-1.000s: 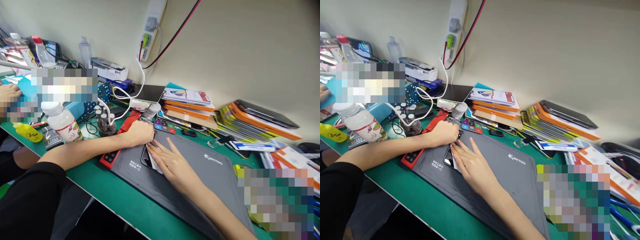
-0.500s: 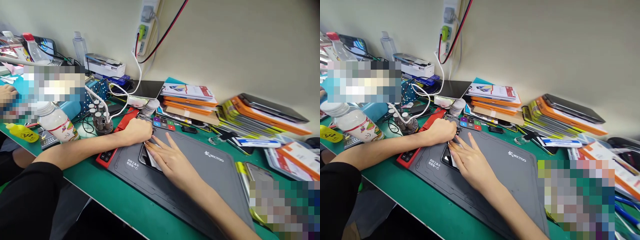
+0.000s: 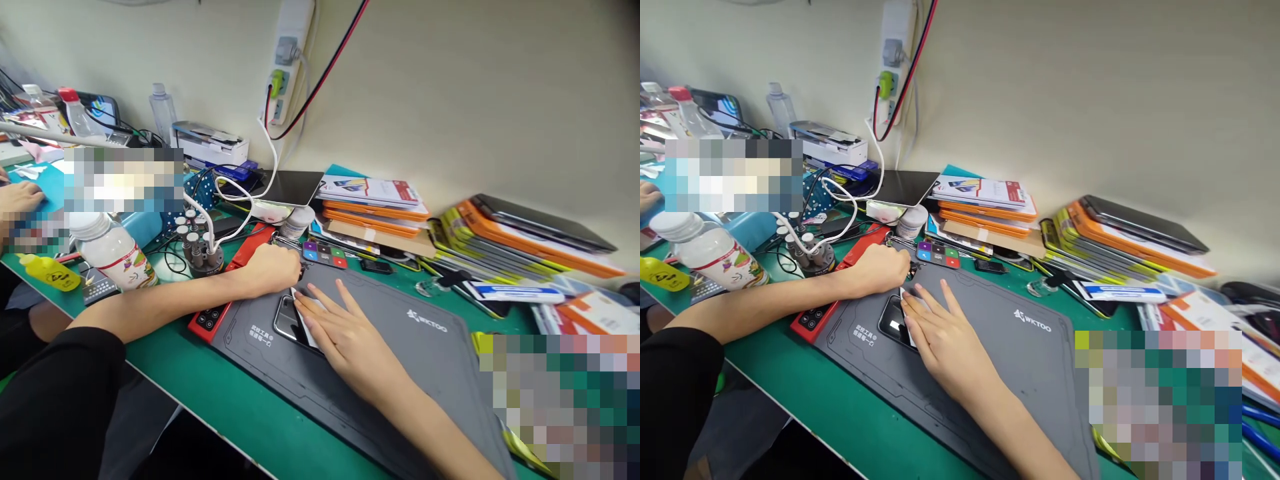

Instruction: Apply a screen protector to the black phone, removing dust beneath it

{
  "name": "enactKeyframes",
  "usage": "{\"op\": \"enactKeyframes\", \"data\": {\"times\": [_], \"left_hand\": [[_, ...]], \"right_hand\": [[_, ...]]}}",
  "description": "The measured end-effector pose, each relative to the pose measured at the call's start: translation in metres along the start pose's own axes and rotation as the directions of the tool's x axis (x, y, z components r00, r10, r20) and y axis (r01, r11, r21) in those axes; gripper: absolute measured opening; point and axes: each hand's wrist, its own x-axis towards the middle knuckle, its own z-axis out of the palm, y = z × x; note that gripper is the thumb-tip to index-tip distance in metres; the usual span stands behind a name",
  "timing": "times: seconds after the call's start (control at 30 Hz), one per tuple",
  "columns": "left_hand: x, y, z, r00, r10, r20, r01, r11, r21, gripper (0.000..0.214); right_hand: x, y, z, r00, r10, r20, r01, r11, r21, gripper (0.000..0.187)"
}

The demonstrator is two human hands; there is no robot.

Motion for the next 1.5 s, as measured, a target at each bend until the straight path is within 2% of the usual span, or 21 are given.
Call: {"op": "enactKeyframes", "data": {"times": [0.17, 0.27, 0.43, 0.57, 0.73, 0.87, 0.93, 1.0, 1.17, 1.27, 1.43, 1.5], "left_hand": [[-0.002, 0.0, 0.0, 0.999, 0.042, -0.007, -0.042, 0.999, -0.011, 0.027], [-0.007, 0.002, -0.004, 0.999, 0.052, 0.006, -0.052, 0.999, -0.007, 0.027], [-0.009, 0.003, -0.005, 0.998, 0.024, 0.05, -0.025, 1.0, 0.019, 0.028], [-0.009, 0.002, -0.002, 0.999, 0.008, 0.043, -0.008, 1.0, 0.02, 0.03], [-0.012, 0.005, -0.007, 0.993, 0.113, -0.044, -0.112, 0.994, 0.006, 0.036], [-0.014, 0.007, -0.021, 0.944, 0.279, -0.178, -0.279, 0.96, 0.028, 0.039], [-0.015, 0.006, -0.028, 0.951, 0.229, -0.207, -0.242, 0.97, -0.037, 0.036], [-0.019, 0.002, -0.034, 0.973, 0.157, -0.167, -0.189, 0.961, -0.199, 0.031], [-0.038, -0.016, -0.034, 0.97, 0.199, -0.138, -0.235, 0.912, -0.337, 0.019], [-0.051, -0.023, -0.029, 0.97, 0.225, -0.095, -0.244, 0.878, -0.412, 0.023], [-0.06, -0.019, -0.025, 0.901, 0.428, -0.075, -0.433, 0.87, -0.234, 0.037], [-0.06, -0.017, -0.025, 0.89, 0.451, -0.064, -0.454, 0.866, -0.207, 0.042]], "right_hand": [[0.013, -0.003, 0.008, 0.999, -0.039, 0.012, 0.039, 0.999, -0.004, 0.046], [0.013, 0.0, 0.019, 0.994, -0.091, -0.054, 0.09, 0.996, -0.029, 0.046], [-0.001, 0.01, 0.042, 0.966, -0.186, -0.18, 0.166, 0.979, -0.122, 0.047], [-0.02, 0.013, 0.048, 0.952, -0.191, -0.239, 0.152, 0.973, -0.174, 0.051], [-0.054, 0.021, 0.04, 0.951, -0.122, -0.283, 0.079, 0.984, -0.158, 0.053], [-0.076, 0.028, 0.027, 0.967, 0.016, -0.254, -0.041, 0.995, -0.095, 0.048], [-0.082, 0.031, 0.017, 0.976, 0.074, -0.203, -0.085, 0.995, -0.044, 0.046], [-0.087, 0.034, 0.005, 0.982, 0.108, -0.158, -0.105, 0.994, 0.026, 0.043], [-0.096, 0.041, -0.017, 0.966, 0.148, -0.212, -0.126, 0.985, 0.116, 0.037], [-0.099, 0.042, -0.021, 0.952, 0.161, -0.259, -0.154, 0.987, 0.047, 0.034], [-0.101, 0.043, -0.025, 0.926, 0.164, -0.339, -0.214, 0.97, -0.117, 0.024], [-0.103, 0.047, -0.028, 0.919, 0.178, -0.353, -0.237, 0.962, -0.133, 0.021]]}}
